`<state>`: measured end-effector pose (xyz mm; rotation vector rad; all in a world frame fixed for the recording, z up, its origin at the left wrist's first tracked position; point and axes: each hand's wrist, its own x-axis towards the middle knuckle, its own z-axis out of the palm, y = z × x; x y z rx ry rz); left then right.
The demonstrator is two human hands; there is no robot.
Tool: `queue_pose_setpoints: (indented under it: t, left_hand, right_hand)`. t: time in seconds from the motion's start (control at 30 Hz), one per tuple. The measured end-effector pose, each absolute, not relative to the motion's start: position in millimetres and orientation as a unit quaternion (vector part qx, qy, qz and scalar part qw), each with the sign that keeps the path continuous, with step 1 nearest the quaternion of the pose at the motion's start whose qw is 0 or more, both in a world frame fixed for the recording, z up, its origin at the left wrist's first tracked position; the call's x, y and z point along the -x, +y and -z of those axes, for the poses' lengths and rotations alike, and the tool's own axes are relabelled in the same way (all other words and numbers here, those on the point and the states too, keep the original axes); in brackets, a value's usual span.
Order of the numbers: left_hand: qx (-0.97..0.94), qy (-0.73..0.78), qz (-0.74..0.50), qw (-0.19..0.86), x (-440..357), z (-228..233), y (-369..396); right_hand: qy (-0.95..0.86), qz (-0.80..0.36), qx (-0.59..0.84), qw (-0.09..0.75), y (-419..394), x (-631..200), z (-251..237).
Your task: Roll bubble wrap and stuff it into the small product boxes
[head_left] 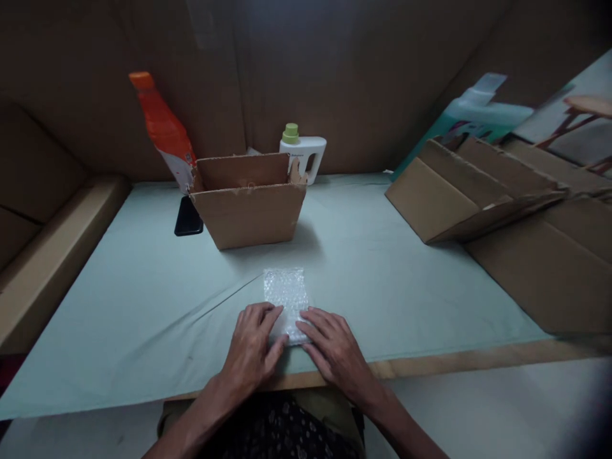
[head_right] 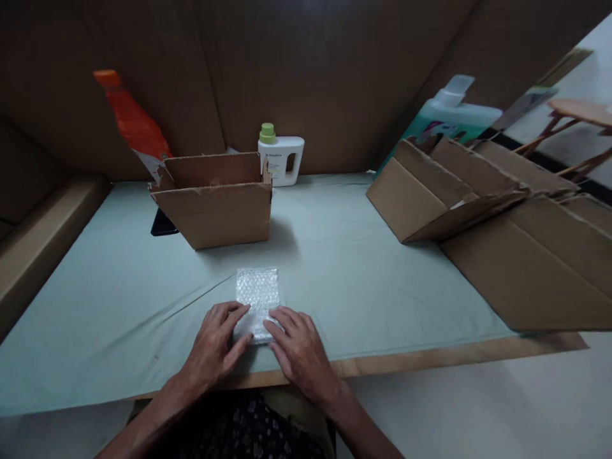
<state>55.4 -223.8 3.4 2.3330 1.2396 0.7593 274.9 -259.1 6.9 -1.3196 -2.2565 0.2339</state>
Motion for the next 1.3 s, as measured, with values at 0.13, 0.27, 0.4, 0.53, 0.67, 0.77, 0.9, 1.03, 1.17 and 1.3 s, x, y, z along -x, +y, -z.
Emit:
queue_pose_setpoints:
  t: [0.13,0.27,0.4,0.53,0.67,0.77,0.9,1.03,1.17,1.3]
  left_hand:
    - [-0.842,0.394,-0.263,0.259,-44.0,-12.6,-241.2]
    - [-0.828,0.455,-0.237,0.227,-48.2,-8.6,-230.7]
    - [-0.792,0.527,-0.229,0.207,-53.3,-3.4,-210.9]
    - [-0.665,0.560,-0.333,0.366,-49.7,-4.2,-219.8]
    - [-0.444,0.545,-0.400,0.588,-50.5,-10.1,-238.5]
    - [-0.384,0.515,-0.386,0.662,-55.8,-20.6,-240.6]
    - [-0.381,0.461,-0.398,0.696,-61.6,-28.4,-241.4]
    - [-0.440,0.412,-0.390,0.696,-56.6,-24.0,-238.0]
    - [-0.653,0.443,-0.425,0.444,-30.0,-51.0,-189.1]
    - [-0.747,0.455,-0.482,0.048,0.6,-103.2,-104.9]
  right_hand:
    - [-0.816,-0.159,0.479,0.283,-257.3,-276.4,-13.6]
    - [-0.807,-0.110,0.500,0.295,-262.9,-276.8,-18.7]
    - [-0.829,-0.065,0.488,0.267,-260.8,-270.5,-15.1]
    - [-0.805,-0.102,0.500,0.302,-248.1,-265.8,-7.8]
    - [-0.707,-0.248,0.557,0.359,-244.5,-262.5,-7.8]
    - [-0.673,-0.357,0.544,0.351,-248.7,-260.4,-13.8]
    - [-0.626,-0.450,0.521,0.365,-252.0,-263.8,-21.0]
    - [-0.586,-0.572,0.482,0.312,-248.0,-269.4,-21.8]
    - [-0.540,-0.520,0.561,0.351,-228.5,-285.8,-39.0]
    - [-0.619,-0.384,0.592,0.346,-186.5,-313.7,-87.7]
